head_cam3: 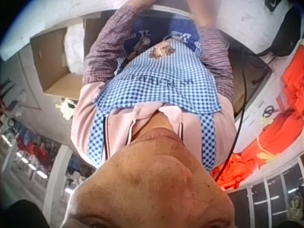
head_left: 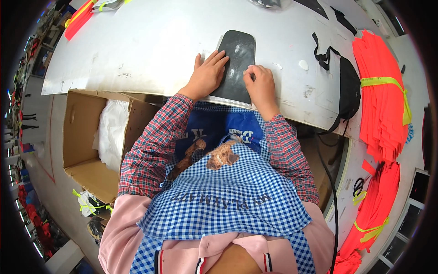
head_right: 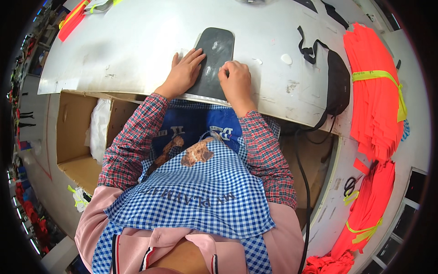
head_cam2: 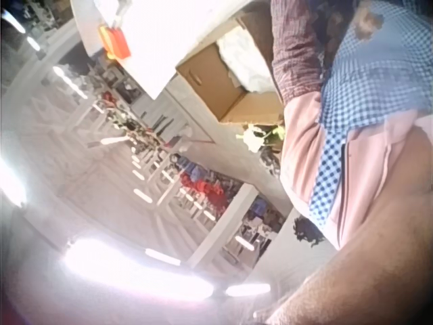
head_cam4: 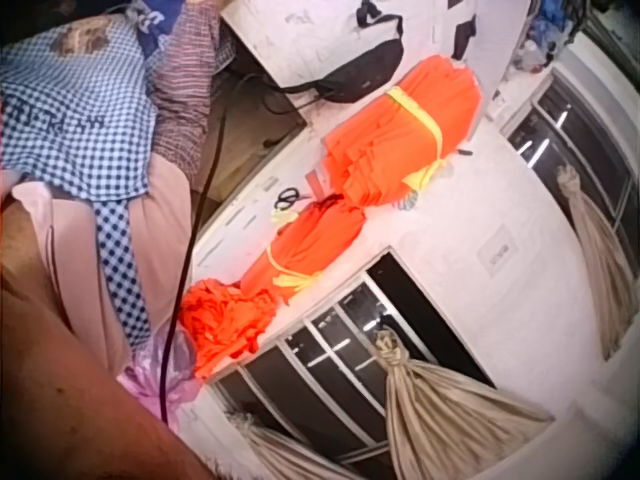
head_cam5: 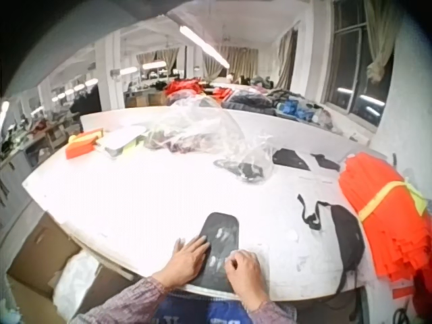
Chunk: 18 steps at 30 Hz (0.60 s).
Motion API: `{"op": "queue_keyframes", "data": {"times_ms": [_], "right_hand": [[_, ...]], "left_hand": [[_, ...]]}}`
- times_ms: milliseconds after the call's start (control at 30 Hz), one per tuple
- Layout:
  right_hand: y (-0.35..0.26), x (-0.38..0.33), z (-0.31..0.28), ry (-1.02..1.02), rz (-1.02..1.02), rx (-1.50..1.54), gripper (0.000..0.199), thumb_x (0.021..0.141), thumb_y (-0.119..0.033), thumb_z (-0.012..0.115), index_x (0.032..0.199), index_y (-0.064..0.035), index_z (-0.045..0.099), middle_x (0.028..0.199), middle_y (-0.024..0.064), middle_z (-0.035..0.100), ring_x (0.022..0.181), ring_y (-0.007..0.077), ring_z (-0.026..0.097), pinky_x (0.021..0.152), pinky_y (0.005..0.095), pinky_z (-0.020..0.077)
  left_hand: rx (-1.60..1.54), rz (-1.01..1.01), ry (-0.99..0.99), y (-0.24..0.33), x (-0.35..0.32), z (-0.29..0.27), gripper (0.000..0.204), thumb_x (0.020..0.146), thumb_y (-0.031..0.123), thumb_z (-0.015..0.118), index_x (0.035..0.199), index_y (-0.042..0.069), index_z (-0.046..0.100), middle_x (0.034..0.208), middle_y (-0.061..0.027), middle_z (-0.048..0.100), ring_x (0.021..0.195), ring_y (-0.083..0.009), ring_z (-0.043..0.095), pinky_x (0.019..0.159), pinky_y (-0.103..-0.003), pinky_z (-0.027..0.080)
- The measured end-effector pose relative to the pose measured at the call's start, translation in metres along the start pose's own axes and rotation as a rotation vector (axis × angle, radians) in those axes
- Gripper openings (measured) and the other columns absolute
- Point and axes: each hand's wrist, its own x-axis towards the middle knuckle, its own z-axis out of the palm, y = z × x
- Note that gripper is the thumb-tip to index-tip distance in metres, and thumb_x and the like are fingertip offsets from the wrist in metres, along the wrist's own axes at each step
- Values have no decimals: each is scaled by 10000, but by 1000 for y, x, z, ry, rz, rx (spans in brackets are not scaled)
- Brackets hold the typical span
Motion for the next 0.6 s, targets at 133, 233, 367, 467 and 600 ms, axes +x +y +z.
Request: {"op": "queue_keyframes", "data": {"times_ms": [133, 233, 367, 467, 600], "right_hand": [[-7, 12, -2, -131, 235, 93, 102, 855, -156, 643, 817, -62, 652, 787, 113, 684, 784, 306, 659, 737, 420, 514], [-13, 19, 1, -274, 335, 182, 134, 856, -183, 643, 834, -54, 671, 766, 122, 701, 734, 305, 683, 692, 410, 533], [-14, 26, 10, -334, 288, 100, 162, 846, -221, 647, 831, -63, 681, 764, 126, 706, 742, 307, 692, 689, 404, 541], [-12, 28, 13, -354, 285, 65, 167, 843, -232, 639, 826, -71, 679, 766, 121, 707, 742, 311, 690, 688, 408, 541], [-14, 27, 14, -349, 261, 58, 160, 835, -225, 639, 818, -71, 676, 763, 120, 705, 735, 316, 687, 680, 412, 538]], "left_hand": [[21, -22, -9, 1, 0, 1, 403, 995, 168, 478, 1393, 111, 498, 1510, -83, 425, 1423, -280, 352, 1141, -614, 193], [17, -16, -2, 1, -1, 2, 404, 994, 167, 480, 1394, 114, 499, 1505, -84, 432, 1417, -283, 361, 1137, -616, 201], [38, 27, 75, -1, -1, 5, 402, 967, 165, 497, 1359, 85, 529, 1466, -95, 475, 1367, -286, 430, 1092, -644, 259], [36, 29, 83, -2, -2, 7, 400, 966, 166, 498, 1356, 86, 532, 1459, -93, 481, 1361, -284, 435, 1086, -647, 264], [35, 27, 94, -2, -2, 9, 403, 962, 170, 502, 1355, 85, 533, 1457, -92, 483, 1362, -279, 432, 1077, -650, 273]]}}
